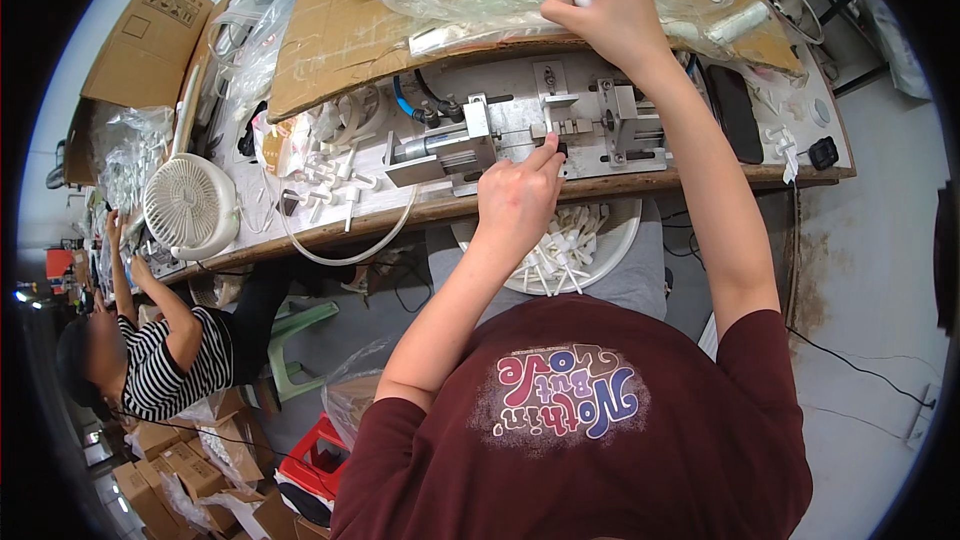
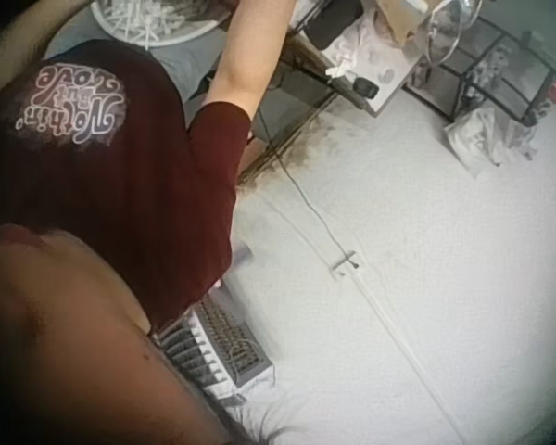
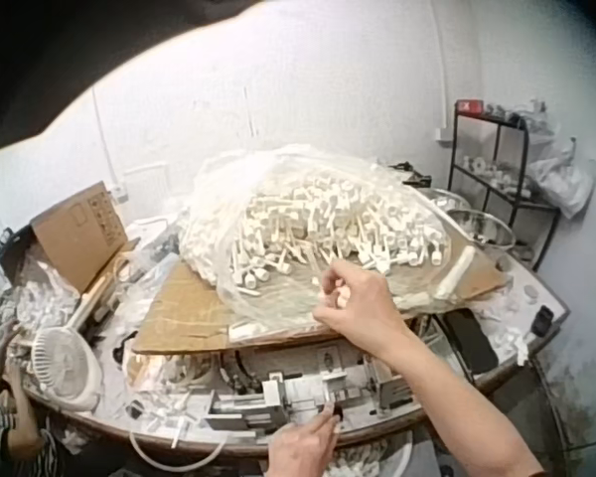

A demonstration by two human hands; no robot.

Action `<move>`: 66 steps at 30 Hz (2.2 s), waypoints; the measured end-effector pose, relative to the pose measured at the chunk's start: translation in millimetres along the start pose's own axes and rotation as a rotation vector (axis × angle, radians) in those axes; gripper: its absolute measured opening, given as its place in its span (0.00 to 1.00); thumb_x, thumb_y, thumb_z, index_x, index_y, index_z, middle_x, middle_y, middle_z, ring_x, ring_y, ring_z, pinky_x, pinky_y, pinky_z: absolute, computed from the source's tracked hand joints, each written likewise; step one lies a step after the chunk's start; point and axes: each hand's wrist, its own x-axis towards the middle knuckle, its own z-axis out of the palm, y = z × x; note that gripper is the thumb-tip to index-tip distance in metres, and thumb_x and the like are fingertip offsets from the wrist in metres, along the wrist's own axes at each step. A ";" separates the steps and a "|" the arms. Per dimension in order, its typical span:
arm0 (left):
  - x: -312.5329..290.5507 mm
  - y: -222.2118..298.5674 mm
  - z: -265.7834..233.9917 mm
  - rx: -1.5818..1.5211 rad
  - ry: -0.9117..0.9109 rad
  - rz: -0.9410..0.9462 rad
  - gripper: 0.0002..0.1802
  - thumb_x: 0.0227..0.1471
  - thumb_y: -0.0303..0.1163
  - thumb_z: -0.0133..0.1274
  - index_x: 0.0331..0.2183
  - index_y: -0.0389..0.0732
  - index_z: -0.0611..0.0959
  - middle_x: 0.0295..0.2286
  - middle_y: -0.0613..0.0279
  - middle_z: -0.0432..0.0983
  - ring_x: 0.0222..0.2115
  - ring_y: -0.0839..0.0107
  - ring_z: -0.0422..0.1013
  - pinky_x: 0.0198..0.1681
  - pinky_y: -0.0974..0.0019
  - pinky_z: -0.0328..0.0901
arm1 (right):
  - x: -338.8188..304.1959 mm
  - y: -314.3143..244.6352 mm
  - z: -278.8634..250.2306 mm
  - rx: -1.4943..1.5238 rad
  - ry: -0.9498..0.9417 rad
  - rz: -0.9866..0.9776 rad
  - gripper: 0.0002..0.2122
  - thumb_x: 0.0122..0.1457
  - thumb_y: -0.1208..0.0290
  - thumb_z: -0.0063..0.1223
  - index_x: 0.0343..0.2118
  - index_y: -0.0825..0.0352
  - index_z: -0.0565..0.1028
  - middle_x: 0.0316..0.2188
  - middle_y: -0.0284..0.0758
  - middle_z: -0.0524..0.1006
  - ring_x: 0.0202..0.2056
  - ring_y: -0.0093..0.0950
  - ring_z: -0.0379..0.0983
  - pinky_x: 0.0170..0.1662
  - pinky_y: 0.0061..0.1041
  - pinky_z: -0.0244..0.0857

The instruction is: Assembling small plastic tube components using a specialized pneumatic press machine.

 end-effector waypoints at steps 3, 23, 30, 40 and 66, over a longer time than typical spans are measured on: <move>-1.3 -1.6 0.0 -0.010 0.020 0.016 0.14 0.40 0.30 0.64 0.34 0.42 0.85 0.42 0.66 0.80 0.21 0.65 0.75 0.28 0.67 0.70 | -17.1 1.4 -8.6 0.303 0.062 0.095 0.07 0.52 0.75 0.60 0.32 0.66 0.74 0.33 0.34 0.80 0.30 0.19 0.74 0.32 0.19 0.66; -3.0 22.5 -44.7 -0.431 0.098 -0.075 0.17 0.39 0.26 0.66 0.37 0.41 0.85 0.33 0.61 0.80 0.31 0.65 0.76 0.33 0.65 0.70 | -163.8 -38.9 -51.0 1.013 -0.299 0.860 0.08 0.57 0.76 0.58 0.39 0.69 0.74 0.30 0.29 0.76 0.28 0.14 0.71 0.31 0.13 0.63; -8.9 2.3 -5.2 -0.049 0.063 0.006 0.16 0.38 0.27 0.65 0.35 0.41 0.85 0.42 0.64 0.80 0.30 0.68 0.76 0.31 0.67 0.69 | -174.0 -36.1 -45.5 0.966 -0.088 0.834 0.07 0.60 0.77 0.54 0.41 0.70 0.73 0.33 0.33 0.77 0.29 0.16 0.71 0.32 0.15 0.62; -2.4 -0.5 1.3 -0.033 0.020 -0.035 0.15 0.38 0.30 0.65 0.35 0.42 0.86 0.42 0.67 0.81 0.21 0.67 0.75 0.27 0.68 0.68 | -184.0 -34.8 -42.3 1.211 -0.019 0.928 0.10 0.65 0.74 0.49 0.46 0.73 0.72 0.34 0.38 0.77 0.33 0.19 0.72 0.38 0.17 0.67; -9.7 22.9 -20.1 -0.758 0.085 -0.250 0.16 0.42 0.22 0.62 0.38 0.42 0.85 0.43 0.62 0.74 0.36 0.71 0.75 0.33 0.70 0.73 | -181.5 -58.3 -2.0 1.051 0.077 0.769 0.09 0.66 0.72 0.46 0.45 0.70 0.73 0.45 0.38 0.78 0.40 0.18 0.75 0.41 0.19 0.69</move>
